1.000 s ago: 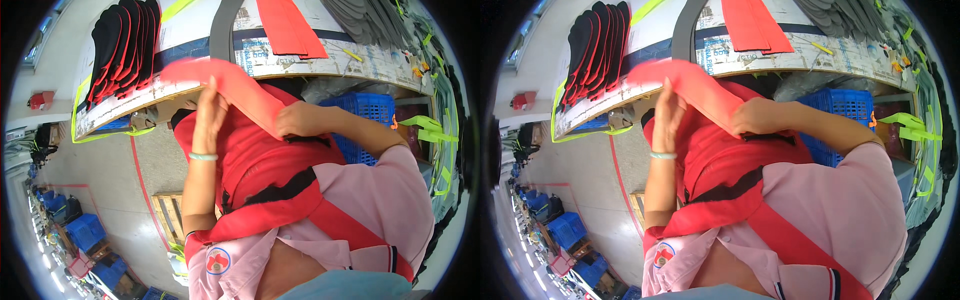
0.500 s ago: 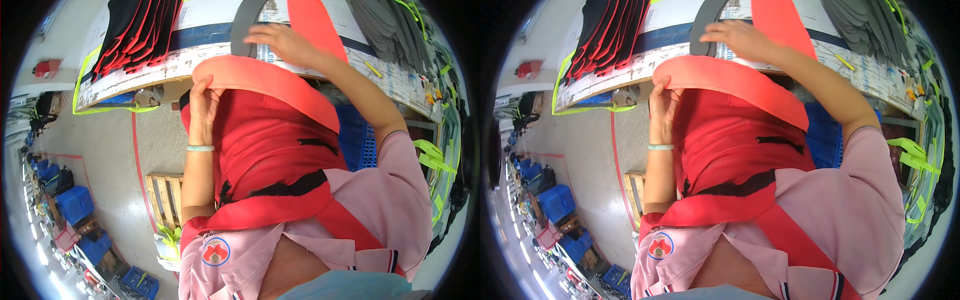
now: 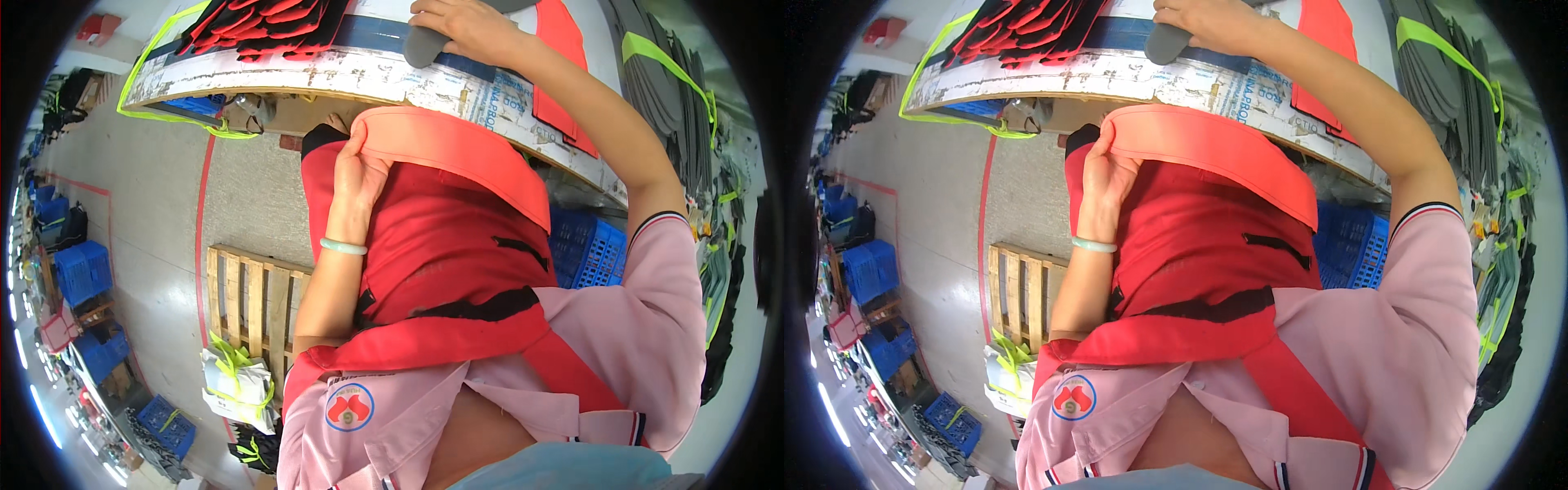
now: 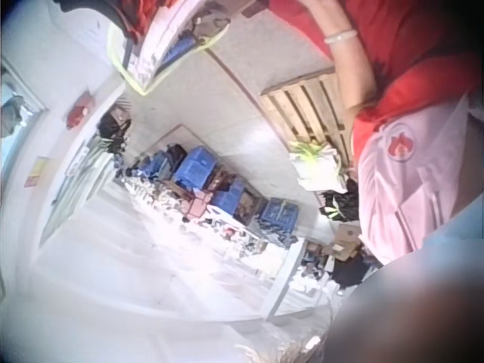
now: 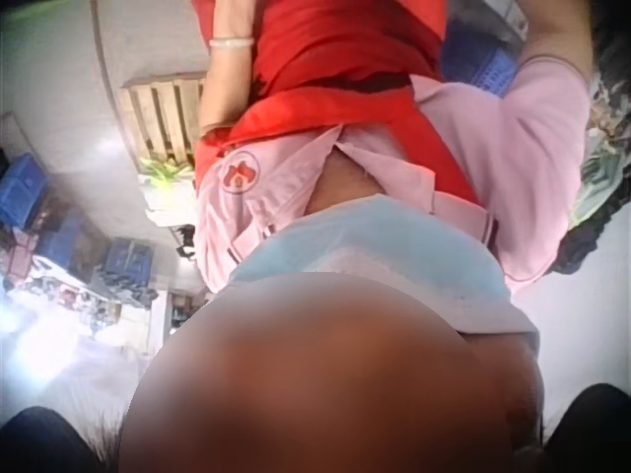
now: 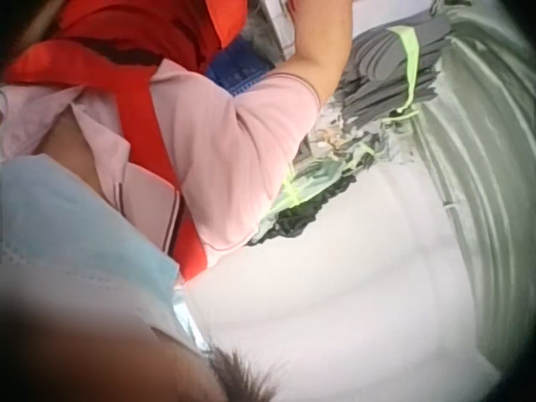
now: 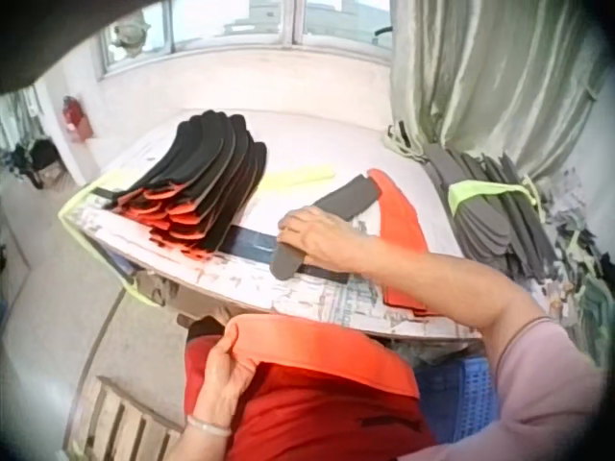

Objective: Inspecting and processing curved fabric components at a factory workbench using a needle.

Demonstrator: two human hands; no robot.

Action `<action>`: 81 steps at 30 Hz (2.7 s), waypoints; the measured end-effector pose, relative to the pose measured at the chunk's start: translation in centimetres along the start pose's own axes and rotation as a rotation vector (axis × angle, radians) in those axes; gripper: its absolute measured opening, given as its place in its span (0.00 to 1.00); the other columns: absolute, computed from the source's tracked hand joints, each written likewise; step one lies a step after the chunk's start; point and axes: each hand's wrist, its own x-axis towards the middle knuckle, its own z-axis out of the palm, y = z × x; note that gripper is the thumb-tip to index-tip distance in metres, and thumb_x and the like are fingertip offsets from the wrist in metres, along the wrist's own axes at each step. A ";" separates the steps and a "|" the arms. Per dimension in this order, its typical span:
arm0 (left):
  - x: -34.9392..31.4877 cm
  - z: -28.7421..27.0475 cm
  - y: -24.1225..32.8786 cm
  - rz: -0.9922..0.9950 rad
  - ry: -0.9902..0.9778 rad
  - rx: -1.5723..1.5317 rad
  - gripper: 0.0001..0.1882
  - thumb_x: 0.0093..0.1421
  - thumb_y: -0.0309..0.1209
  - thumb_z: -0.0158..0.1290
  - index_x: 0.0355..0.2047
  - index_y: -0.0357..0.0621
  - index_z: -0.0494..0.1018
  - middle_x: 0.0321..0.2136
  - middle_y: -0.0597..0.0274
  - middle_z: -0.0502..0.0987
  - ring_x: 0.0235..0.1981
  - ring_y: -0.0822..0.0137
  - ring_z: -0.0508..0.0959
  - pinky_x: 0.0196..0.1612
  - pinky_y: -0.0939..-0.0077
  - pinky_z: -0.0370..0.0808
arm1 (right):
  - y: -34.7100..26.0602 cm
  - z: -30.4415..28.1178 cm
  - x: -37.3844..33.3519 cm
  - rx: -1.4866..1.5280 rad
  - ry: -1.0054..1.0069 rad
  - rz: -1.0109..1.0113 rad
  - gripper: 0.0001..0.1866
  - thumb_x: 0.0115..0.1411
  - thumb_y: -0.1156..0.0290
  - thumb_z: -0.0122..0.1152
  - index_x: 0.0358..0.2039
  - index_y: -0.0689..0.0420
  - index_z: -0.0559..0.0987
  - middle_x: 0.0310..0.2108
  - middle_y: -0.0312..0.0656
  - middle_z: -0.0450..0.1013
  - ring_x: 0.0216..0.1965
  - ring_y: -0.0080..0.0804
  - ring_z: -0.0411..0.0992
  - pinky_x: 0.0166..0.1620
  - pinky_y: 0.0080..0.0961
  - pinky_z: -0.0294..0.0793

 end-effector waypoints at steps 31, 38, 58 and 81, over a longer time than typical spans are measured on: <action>-5.8 2.7 0.9 0.381 -0.060 0.182 0.17 0.70 0.32 0.36 0.51 0.32 0.64 0.48 0.53 0.71 0.50 0.64 0.73 0.55 0.70 0.70 | -13.2 0.7 0.5 1.095 -0.288 0.514 0.15 0.62 0.63 0.56 0.44 0.59 0.70 0.23 0.39 0.69 0.27 0.26 0.65 0.36 0.24 0.67; -6.1 3.5 0.5 0.400 -0.070 0.211 0.17 0.70 0.32 0.36 0.51 0.32 0.64 0.46 0.53 0.72 0.48 0.64 0.74 0.53 0.71 0.72 | -13.6 2.7 -0.4 0.928 -0.021 0.526 0.17 0.58 0.59 0.61 0.41 0.56 0.71 0.31 0.43 0.76 0.35 0.37 0.76 0.37 0.29 0.71; -6.5 1.0 0.5 0.377 -0.091 0.425 0.16 0.70 0.36 0.38 0.48 0.38 0.69 0.41 0.64 0.74 0.43 0.74 0.72 0.49 0.79 0.69 | -16.7 4.2 -0.8 0.912 0.037 0.725 0.17 0.54 0.57 0.66 0.32 0.59 0.76 0.24 0.43 0.75 0.27 0.29 0.73 0.35 0.24 0.71; -8.1 -1.5 4.4 -0.112 -0.245 0.805 0.15 0.63 0.22 0.46 0.50 0.33 0.70 0.43 0.55 0.77 0.41 0.68 0.78 0.46 0.75 0.76 | -20.3 4.5 -2.5 1.364 -0.149 0.657 0.20 0.52 0.58 0.68 0.33 0.63 0.78 0.27 0.36 0.74 0.29 0.16 0.68 0.36 0.15 0.68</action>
